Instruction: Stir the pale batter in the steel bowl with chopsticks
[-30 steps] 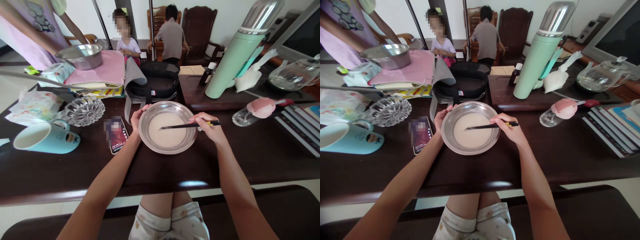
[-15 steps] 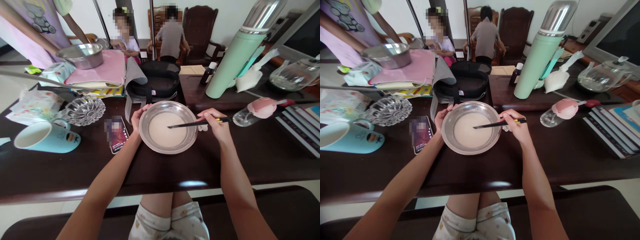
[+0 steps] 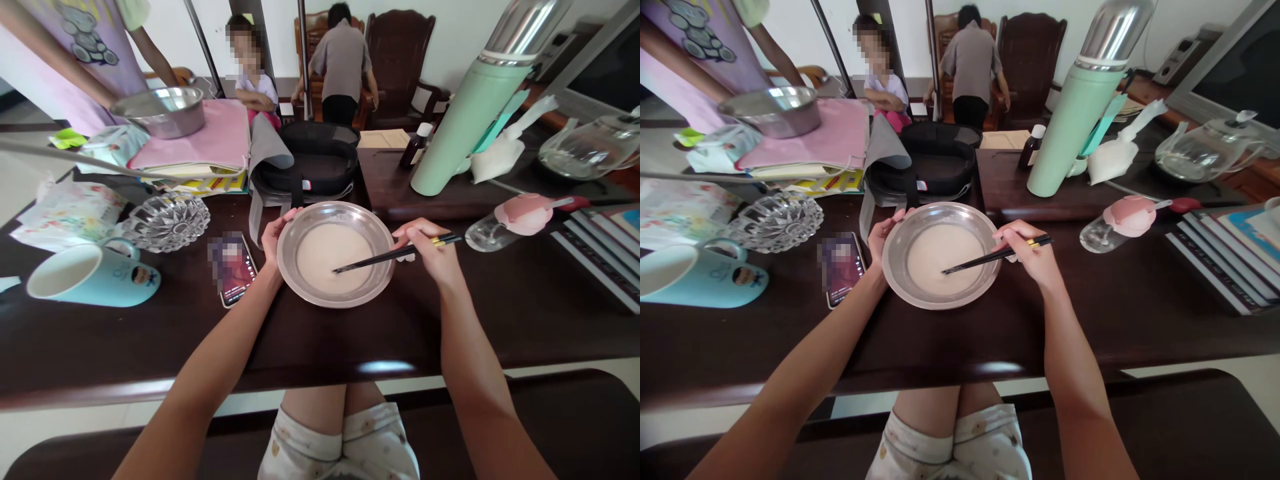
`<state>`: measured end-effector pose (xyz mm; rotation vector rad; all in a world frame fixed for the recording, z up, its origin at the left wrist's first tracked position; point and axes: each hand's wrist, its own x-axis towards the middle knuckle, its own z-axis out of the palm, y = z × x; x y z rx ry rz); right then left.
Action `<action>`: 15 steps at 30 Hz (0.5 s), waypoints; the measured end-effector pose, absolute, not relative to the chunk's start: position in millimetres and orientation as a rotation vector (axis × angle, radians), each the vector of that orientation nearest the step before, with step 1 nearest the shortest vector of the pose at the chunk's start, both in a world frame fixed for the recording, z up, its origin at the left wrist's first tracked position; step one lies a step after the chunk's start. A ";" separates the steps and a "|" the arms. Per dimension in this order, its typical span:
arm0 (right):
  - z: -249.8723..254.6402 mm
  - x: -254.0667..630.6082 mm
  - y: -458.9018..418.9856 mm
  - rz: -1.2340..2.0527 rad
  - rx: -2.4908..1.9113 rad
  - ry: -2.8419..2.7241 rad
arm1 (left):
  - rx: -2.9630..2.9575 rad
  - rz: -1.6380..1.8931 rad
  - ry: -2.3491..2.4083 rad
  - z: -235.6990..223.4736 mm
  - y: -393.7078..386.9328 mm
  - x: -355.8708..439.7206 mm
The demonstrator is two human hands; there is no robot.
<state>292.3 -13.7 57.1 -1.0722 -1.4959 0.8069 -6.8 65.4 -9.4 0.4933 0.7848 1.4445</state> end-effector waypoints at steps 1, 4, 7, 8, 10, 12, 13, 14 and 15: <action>57.0 290.6 -13.6 0.827 -1.060 -1.543 | 0.512 1.442 0.778 -9.8 65.5 -7.3; 57.0 288.5 -12.5 0.805 -1.060 -1.630 | 0.549 1.435 0.758 -10.5 65.6 -8.7; 57.0 293.2 -12.1 0.730 -1.103 -1.514 | 0.542 1.427 0.783 -9.5 65.2 -8.7; 56.8 294.7 -12.4 0.728 -1.106 -1.468 | 0.535 1.424 0.794 -8.9 64.9 -8.4; 56.4 295.1 -13.1 0.767 -1.096 -1.441 | 0.522 1.427 0.810 -7.7 64.3 -7.7; 56.3 292.0 -13.6 0.827 -1.076 -1.513 | 0.511 1.435 0.806 -6.8 63.7 -7.2; 56.4 290.2 -13.7 0.843 -1.069 -1.564 | 0.512 1.438 0.797 -6.5 63.5 -7.0; 56.6 288.8 -13.6 0.838 -1.067 -1.605 | 0.518 1.441 0.785 -6.2 63.3 -6.8; 57.0 288.2 -13.4 0.815 -1.070 -1.627 | 0.522 1.444 0.773 -6.0 63.2 -6.6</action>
